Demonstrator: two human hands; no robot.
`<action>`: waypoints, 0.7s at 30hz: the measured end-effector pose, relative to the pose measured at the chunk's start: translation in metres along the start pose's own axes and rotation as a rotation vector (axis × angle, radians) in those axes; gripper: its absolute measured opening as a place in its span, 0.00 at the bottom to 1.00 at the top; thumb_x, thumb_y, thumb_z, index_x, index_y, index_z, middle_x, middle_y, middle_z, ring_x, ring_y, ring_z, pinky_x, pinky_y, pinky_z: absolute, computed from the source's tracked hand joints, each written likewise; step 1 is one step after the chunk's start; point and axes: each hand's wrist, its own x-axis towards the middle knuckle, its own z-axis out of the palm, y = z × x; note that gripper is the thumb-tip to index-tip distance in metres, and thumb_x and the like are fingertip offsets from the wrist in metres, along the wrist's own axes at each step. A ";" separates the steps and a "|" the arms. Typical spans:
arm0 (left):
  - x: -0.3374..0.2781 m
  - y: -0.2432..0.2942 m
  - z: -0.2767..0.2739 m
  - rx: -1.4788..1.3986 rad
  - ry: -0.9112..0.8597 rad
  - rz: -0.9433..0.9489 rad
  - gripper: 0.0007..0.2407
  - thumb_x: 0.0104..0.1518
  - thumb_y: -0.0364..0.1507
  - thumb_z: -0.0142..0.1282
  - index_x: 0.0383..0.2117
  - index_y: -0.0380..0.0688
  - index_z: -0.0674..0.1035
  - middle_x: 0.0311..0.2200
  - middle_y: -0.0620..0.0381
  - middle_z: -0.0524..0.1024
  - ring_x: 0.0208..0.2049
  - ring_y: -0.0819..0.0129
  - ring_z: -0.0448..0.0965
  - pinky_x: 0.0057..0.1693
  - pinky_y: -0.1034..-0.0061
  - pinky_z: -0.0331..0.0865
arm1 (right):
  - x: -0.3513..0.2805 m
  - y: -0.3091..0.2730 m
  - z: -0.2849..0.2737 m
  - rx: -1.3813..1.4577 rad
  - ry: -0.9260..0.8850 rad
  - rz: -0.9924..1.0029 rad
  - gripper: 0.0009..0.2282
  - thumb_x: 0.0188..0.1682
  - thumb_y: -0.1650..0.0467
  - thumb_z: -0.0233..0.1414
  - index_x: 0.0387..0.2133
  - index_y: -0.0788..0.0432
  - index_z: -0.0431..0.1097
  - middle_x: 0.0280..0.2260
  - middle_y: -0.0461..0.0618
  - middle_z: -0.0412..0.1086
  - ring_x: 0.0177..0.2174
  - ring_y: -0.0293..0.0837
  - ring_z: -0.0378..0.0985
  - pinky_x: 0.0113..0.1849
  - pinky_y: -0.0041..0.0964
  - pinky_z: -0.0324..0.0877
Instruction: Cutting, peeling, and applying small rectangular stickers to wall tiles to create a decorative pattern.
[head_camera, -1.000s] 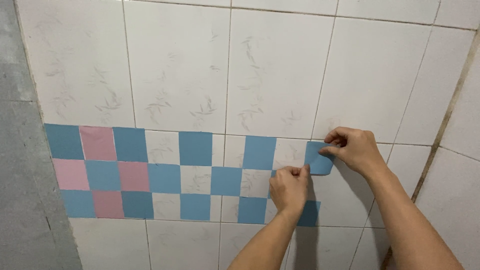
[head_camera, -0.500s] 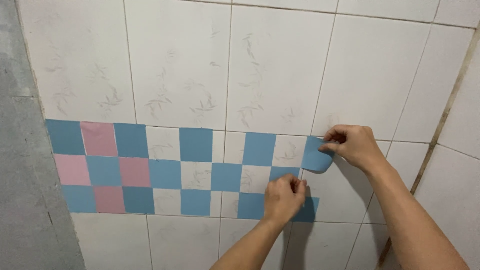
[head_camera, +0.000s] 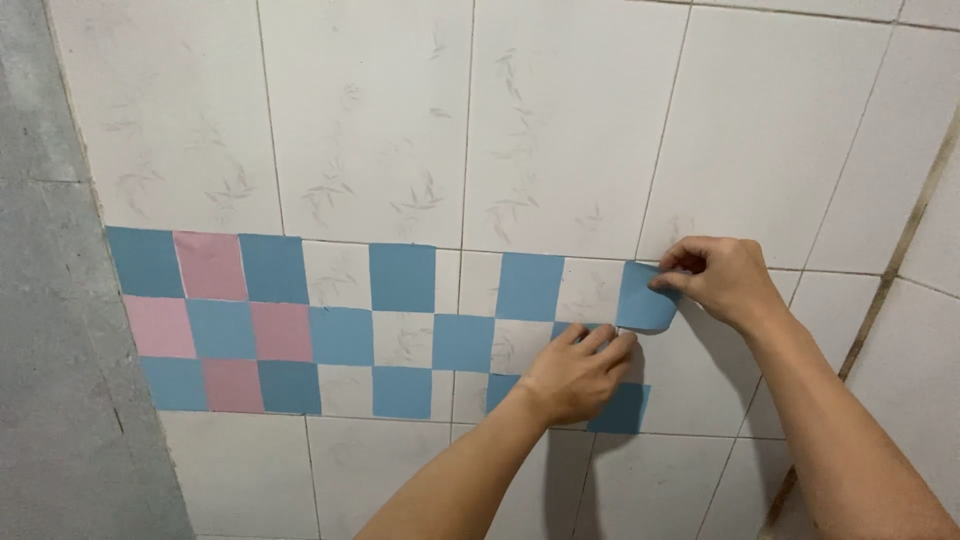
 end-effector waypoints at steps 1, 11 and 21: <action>-0.001 -0.001 0.000 0.001 0.000 0.001 0.08 0.57 0.24 0.53 0.40 0.43 0.80 0.48 0.52 0.70 0.54 0.56 0.70 0.53 0.66 0.70 | -0.001 -0.001 0.000 0.001 0.002 0.000 0.08 0.37 0.77 0.68 0.29 0.58 0.82 0.27 0.56 0.81 0.33 0.54 0.85 0.35 0.40 0.79; 0.000 -0.011 0.004 0.139 -0.026 0.079 0.13 0.56 0.26 0.53 0.48 0.43 0.77 0.51 0.49 0.66 0.59 0.56 0.65 0.59 0.62 0.63 | 0.001 0.000 0.002 0.006 0.008 0.040 0.07 0.37 0.75 0.69 0.29 0.57 0.83 0.25 0.54 0.81 0.30 0.52 0.84 0.34 0.39 0.79; 0.014 -0.013 0.002 0.210 -0.128 0.117 0.12 0.58 0.29 0.52 0.48 0.47 0.76 0.49 0.52 0.61 0.61 0.54 0.62 0.61 0.62 0.60 | 0.000 0.007 0.007 -0.042 0.061 0.020 0.09 0.35 0.73 0.70 0.29 0.56 0.82 0.25 0.52 0.81 0.30 0.50 0.84 0.34 0.37 0.78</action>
